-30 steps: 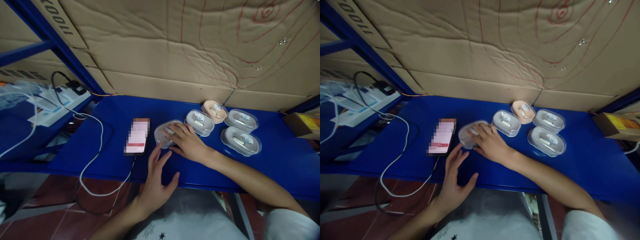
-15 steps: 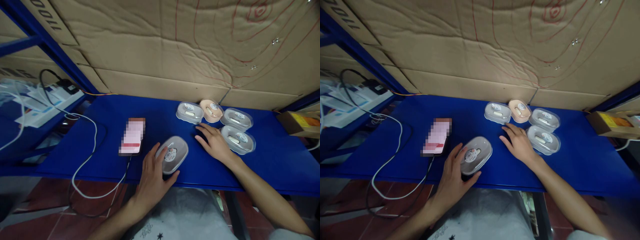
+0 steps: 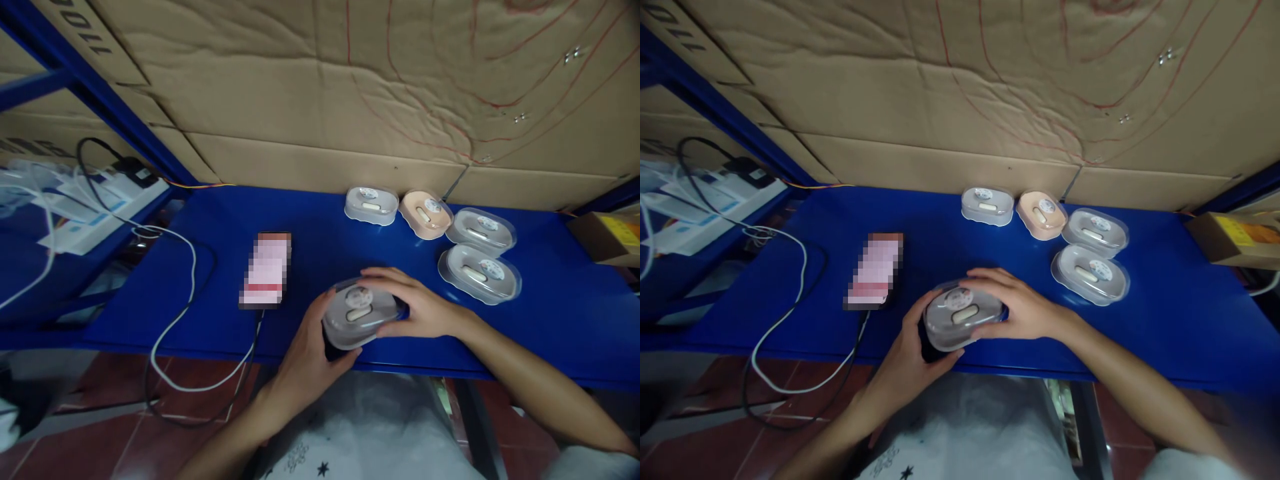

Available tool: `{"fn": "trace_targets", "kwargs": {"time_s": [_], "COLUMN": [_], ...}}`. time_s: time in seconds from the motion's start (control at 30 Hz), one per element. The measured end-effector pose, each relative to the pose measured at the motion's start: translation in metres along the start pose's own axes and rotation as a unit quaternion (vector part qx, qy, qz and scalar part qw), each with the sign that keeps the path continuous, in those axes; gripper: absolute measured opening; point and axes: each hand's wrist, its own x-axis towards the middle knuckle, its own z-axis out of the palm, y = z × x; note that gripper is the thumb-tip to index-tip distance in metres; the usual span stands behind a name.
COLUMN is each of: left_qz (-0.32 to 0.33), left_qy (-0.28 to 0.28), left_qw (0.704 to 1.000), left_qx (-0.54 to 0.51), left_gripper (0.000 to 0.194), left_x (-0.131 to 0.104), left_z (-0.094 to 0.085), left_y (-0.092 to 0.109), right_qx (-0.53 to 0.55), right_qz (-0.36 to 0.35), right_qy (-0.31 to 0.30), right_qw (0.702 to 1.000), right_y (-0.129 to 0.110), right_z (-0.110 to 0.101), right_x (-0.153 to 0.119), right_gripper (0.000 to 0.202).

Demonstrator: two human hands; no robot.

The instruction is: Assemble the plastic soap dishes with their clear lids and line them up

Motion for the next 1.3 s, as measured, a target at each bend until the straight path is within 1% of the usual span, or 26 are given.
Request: {"fn": "trace_targets", "kwargs": {"time_s": [0.07, 0.17, 0.23, 0.33, 0.4, 0.43, 0.5, 0.57, 0.6, 0.63, 0.7, 0.77, 0.83, 0.97, 1.07, 1.13, 1.2, 1.3], "left_qz": [-0.006, 0.005, 0.015, 0.028, 0.032, 0.032, 0.022, 0.011, 0.007, 0.006, 0.008, 0.008, 0.006, 0.012, 0.034, 0.056, 0.081, 0.117], "left_qy": [-0.001, -0.018, -0.036, -0.052, -0.050, -0.046, -0.039, -0.032, -0.028, -0.024, -0.022, -0.023, -0.021, 0.006, 0.020, -0.001, -0.044, -0.107], "left_qw": [1.000, 1.000, 0.999, 0.998, 0.998, 0.998, 0.998, 0.999, 1.000, 1.000, 0.999, 0.999, 0.999, 1.000, 0.997, 0.993, 0.988, 0.976], "left_qx": [0.005, 0.008, 0.014, 0.031, 0.037, 0.037, 0.032, 0.014, 0.001, -0.012, -0.029, -0.033, -0.029, 0.013, 0.070, 0.099, 0.123, 0.152], "left_gripper": [0.099, 0.098, 0.096, 0.096, 0.097, 0.097, 0.099, 0.101, 0.101, 0.102, 0.100, 0.099, 0.101, 0.108, 0.101, 0.095, 0.092, 0.092], "left_x": [0.000, 0.000, 0.001, 0.003, 0.003, 0.003, 0.003, 0.002, 0.002, 0.002, 0.002, 0.003, 0.004, 0.004, 0.003, 0.003, 0.004, 0.007], "left_z": [-0.001, -0.004, -0.006, -0.006, -0.006, -0.006, -0.006, -0.006, -0.006, -0.007, -0.008, -0.008, -0.007, -0.003, -0.002, -0.004, -0.007, -0.013], "left_y": [0.001, 0.002, 0.002, 0.003, 0.002, 0.002, 0.001, 0.001, 0.000, 0.000, 0.001, 0.001, 0.002, 0.000, -0.002, -0.002, 0.000, 0.002], "right_qx": [-0.028, -0.113, -0.157, -0.207, -0.216, -0.211, -0.192, -0.178, -0.175, -0.172, -0.166, -0.154, -0.146, -0.166, -0.200, -0.224, -0.244, -0.259], "right_qz": [0.038, 0.117, 0.157, 0.190, 0.185, 0.166, 0.090, -0.005, -0.042, -0.066, -0.084, -0.083, -0.078, -0.047, 0.008, 0.040, 0.062, 0.072], "right_qy": [0.051, 0.112, 0.126, 0.118, 0.125, 0.132, 0.138, 0.113, 0.091, 0.067, 0.027, 0.013, 0.024, 0.084, 0.126, 0.134, 0.135, 0.135], "right_qw": [0.998, 0.980, 0.967, 0.952, 0.951, 0.954, 0.967, 0.977, 0.980, 0.980, 0.982, 0.985, 0.986, 0.982, 0.972, 0.964, 0.958, 0.954], "right_y": [0.009, 0.024, 0.034, 0.043, 0.040, 0.036, 0.023, 0.006, -0.003, -0.010, -0.020, -0.024, -0.023, -0.014, -0.006, -0.002, 0.002, 0.004], "right_z": [-0.003, -0.002, 0.002, 0.007, 0.007, 0.006, 0.005, 0.006, 0.008, 0.011, 0.016, 0.020, 0.022, 0.020, 0.018, 0.017, 0.018, 0.021], "right_x": [-0.004, -0.011, -0.012, -0.010, -0.009, -0.008, -0.008, -0.009, -0.009, -0.009, -0.007, -0.006, -0.005, -0.006, -0.007, -0.007, -0.007, -0.006], "right_gripper": [0.078, 0.073, 0.072, 0.071, 0.065, 0.060, 0.047, 0.040, 0.040, 0.043, 0.051, 0.054, 0.049, 0.038, 0.035, 0.035, 0.037, 0.041]}}
